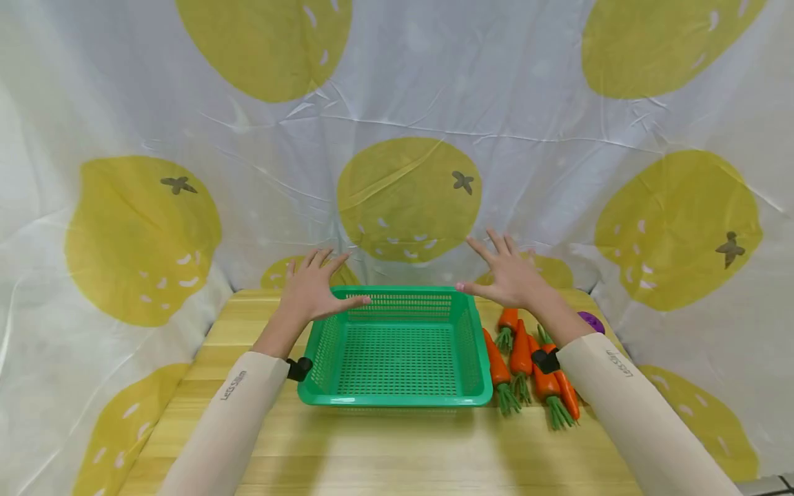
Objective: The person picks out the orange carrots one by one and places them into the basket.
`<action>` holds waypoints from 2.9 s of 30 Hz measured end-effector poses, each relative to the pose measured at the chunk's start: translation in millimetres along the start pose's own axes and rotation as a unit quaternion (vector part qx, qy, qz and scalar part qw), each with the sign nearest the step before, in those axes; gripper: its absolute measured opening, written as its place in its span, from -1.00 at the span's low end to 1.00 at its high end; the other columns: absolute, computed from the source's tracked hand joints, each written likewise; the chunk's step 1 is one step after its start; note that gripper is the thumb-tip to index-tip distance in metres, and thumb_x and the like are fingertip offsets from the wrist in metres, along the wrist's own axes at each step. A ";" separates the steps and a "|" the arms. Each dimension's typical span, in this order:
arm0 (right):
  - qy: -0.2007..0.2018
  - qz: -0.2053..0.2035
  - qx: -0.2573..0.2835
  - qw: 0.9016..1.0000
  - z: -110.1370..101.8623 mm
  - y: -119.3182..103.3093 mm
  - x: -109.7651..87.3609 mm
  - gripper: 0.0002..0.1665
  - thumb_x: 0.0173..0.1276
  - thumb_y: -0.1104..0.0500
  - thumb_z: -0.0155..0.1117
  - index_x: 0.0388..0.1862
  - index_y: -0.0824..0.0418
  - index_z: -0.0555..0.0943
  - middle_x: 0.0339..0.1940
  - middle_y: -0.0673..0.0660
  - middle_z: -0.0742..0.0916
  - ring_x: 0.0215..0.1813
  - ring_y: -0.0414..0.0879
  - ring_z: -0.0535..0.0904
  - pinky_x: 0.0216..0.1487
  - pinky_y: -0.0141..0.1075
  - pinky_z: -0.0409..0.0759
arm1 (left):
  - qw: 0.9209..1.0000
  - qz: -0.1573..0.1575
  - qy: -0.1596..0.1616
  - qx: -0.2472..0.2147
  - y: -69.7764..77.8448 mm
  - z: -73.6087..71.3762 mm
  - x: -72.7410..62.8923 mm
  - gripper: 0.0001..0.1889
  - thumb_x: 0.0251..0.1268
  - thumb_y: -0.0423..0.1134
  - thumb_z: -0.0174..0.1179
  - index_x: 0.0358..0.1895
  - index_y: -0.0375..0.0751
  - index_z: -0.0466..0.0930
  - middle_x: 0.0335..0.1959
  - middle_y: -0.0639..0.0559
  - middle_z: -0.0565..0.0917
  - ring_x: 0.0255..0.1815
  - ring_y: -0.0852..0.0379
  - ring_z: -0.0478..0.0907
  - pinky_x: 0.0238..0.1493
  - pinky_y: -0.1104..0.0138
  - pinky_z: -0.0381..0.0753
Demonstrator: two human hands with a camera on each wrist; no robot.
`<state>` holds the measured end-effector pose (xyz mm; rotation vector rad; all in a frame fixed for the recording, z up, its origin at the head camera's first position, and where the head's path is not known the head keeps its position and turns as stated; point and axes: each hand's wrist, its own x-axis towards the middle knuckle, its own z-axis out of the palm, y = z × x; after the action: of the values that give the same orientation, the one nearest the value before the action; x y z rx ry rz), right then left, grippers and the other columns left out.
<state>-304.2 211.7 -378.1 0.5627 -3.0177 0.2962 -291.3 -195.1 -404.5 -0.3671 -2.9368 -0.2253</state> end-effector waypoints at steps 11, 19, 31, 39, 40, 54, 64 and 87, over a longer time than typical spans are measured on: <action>0.052 -0.015 0.084 0.995 -4.7 25.1 -56.8 0.00 0.44 -0.41 0.17 0.70 -0.39 -0.06 0.73 0.21 0.07 0.56 0.53 0.18 0.26 0.60 0.21 | 0.992 -0.036 0.029 -0.114 -34.9 1.2 -57.6 0.07 -0.04 0.62 0.28 0.57 0.21 0.33 0.57 -0.21 0.26 0.50 -0.44 0.26 0.21 -0.39 0.42; 0.051 -0.004 0.141 0.989 23.2 45.5 -106.3 -0.11 0.53 -0.25 0.19 0.71 -0.24 0.06 0.69 0.25 0.15 0.53 0.50 0.22 0.19 0.58 0.30 | 0.981 -0.077 0.007 -0.178 -54.0 10.2 -98.1 -0.05 0.10 0.52 0.30 0.55 0.18 0.36 0.48 -0.17 0.37 0.10 -0.17 0.57 -0.09 -0.06 0.61; 0.078 0.026 0.162 0.983 49.1 92.9 -150.6 -0.33 0.59 -0.06 0.19 0.52 0.23 0.37 0.49 0.39 0.42 0.27 0.41 0.49 0.13 0.39 0.47 | 0.955 -0.098 -0.034 -0.277 -62.2 44.9 -130.6 -0.24 0.39 0.33 0.21 0.59 0.24 0.27 0.42 -0.27 0.41 -0.08 -0.05 0.66 -0.16 0.13 0.66; 0.055 0.059 0.189 0.979 74.2 113.6 -167.3 -0.37 0.60 0.03 0.18 0.49 0.32 0.37 0.38 0.44 0.50 0.13 0.33 0.56 -0.06 0.13 0.61 | 0.931 -0.101 -0.029 -0.349 -49.9 71.0 -139.5 -0.29 0.41 0.22 0.27 0.58 0.32 0.28 0.38 -0.20 0.46 -0.16 0.02 0.68 -0.23 0.19 0.64; 0.052 0.062 0.201 0.976 76.8 114.9 -167.9 -0.37 0.60 0.03 0.18 0.49 0.33 0.36 0.39 0.45 0.49 0.17 0.38 0.54 -0.01 0.22 0.61 | 0.929 -0.100 -0.028 -0.355 -48.3 72.7 -139.3 -0.29 0.41 0.21 0.27 0.57 0.29 0.30 0.37 -0.20 0.46 -0.18 0.02 0.68 -0.26 0.21 0.64; 0.051 0.099 0.240 0.964 100.8 125.4 -167.1 -0.36 0.56 0.12 0.23 0.46 0.43 0.34 0.38 0.55 0.48 0.26 0.60 0.51 0.16 0.37 0.54 | 0.910 -0.141 0.012 -0.389 -38.8 86.6 -127.1 -0.46 0.44 0.15 0.26 0.42 0.15 0.52 0.05 -0.20 0.64 -0.66 0.16 0.49 -0.60 0.34 0.44; 0.066 0.096 0.214 0.970 115.9 130.5 -168.2 -0.35 0.49 0.16 0.32 0.42 0.44 0.40 0.34 0.52 0.54 0.28 0.54 0.49 0.20 0.38 0.50 | 0.907 -0.151 0.017 -0.394 -37.3 92.4 -123.8 -0.49 0.47 0.12 0.25 0.41 0.16 0.52 -0.09 -0.18 0.60 -0.80 0.19 0.46 -0.69 0.35 0.38; 0.076 0.083 0.182 0.977 133.7 121.3 -163.1 -0.44 0.36 0.25 0.41 0.29 0.39 0.53 0.11 0.45 0.67 0.07 0.31 0.61 0.06 0.22 0.55 | 0.893 -0.160 -0.001 -0.421 -37.1 91.1 -124.5 -0.47 0.48 0.12 0.24 0.44 0.17 0.47 -0.03 -0.20 0.56 -0.66 0.08 0.62 -0.58 0.33 0.50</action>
<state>-199.1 353.5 -545.5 0.2873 -2.8753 0.8704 -195.8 -243.8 -521.6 0.0352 -2.7062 -1.5469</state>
